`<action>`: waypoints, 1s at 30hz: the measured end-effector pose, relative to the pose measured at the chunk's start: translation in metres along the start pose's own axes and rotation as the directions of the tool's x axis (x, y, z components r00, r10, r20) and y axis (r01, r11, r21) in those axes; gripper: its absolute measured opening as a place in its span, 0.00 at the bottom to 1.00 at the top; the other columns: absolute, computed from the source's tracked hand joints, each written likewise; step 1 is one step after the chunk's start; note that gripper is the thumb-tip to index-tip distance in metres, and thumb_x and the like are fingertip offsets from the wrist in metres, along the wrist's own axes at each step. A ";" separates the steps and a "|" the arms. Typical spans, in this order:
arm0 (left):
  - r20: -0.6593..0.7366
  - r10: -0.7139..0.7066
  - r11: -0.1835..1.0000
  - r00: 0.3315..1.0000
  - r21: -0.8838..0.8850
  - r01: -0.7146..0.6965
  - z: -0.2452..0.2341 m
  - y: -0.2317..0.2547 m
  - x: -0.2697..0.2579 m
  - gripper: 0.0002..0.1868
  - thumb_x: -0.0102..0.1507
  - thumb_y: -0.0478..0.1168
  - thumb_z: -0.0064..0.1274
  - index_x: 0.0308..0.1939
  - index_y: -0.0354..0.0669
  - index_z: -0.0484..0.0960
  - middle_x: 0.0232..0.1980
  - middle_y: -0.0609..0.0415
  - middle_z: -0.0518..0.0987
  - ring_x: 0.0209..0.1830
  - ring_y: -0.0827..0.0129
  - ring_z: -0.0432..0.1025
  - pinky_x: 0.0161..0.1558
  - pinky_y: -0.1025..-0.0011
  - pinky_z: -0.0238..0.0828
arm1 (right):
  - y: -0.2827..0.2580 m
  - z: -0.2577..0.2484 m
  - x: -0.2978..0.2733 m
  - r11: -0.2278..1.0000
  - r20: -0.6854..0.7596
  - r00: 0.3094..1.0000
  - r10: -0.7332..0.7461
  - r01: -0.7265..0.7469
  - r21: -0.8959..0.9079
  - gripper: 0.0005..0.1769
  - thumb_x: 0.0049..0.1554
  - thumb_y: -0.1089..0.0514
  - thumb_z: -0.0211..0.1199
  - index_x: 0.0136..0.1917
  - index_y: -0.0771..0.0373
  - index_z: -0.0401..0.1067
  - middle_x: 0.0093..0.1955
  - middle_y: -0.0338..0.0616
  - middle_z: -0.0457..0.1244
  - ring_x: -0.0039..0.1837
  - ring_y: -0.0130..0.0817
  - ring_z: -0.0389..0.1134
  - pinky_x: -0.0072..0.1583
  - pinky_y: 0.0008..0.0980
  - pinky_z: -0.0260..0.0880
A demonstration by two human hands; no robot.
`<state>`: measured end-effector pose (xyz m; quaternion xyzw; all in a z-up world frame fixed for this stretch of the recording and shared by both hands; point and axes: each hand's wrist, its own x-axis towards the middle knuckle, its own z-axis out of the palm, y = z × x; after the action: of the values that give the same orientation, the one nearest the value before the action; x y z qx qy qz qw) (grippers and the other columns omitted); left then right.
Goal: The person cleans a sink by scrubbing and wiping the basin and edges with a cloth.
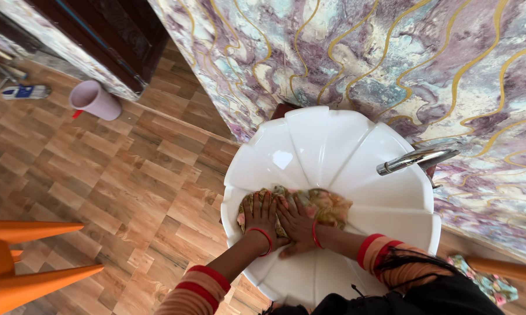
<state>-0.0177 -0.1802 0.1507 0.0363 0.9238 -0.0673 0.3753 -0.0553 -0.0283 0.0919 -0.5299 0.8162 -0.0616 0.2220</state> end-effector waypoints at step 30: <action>-0.130 0.421 0.855 0.897 -0.274 -0.441 0.036 0.094 0.033 0.76 0.51 0.83 0.41 0.80 0.32 0.22 0.83 0.31 0.21 0.80 0.31 0.12 0.71 0.33 0.10 | 0.050 0.011 -0.096 0.991 0.368 0.924 0.106 -0.066 -0.119 0.79 0.46 0.11 0.54 0.81 0.78 0.36 0.85 0.73 0.27 0.84 0.71 0.18 0.77 0.67 0.17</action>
<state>-0.0061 -0.0926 0.0932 0.1877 0.9033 0.1592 0.3515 -0.0603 0.0803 0.0938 -0.5065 0.7836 0.0930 0.3475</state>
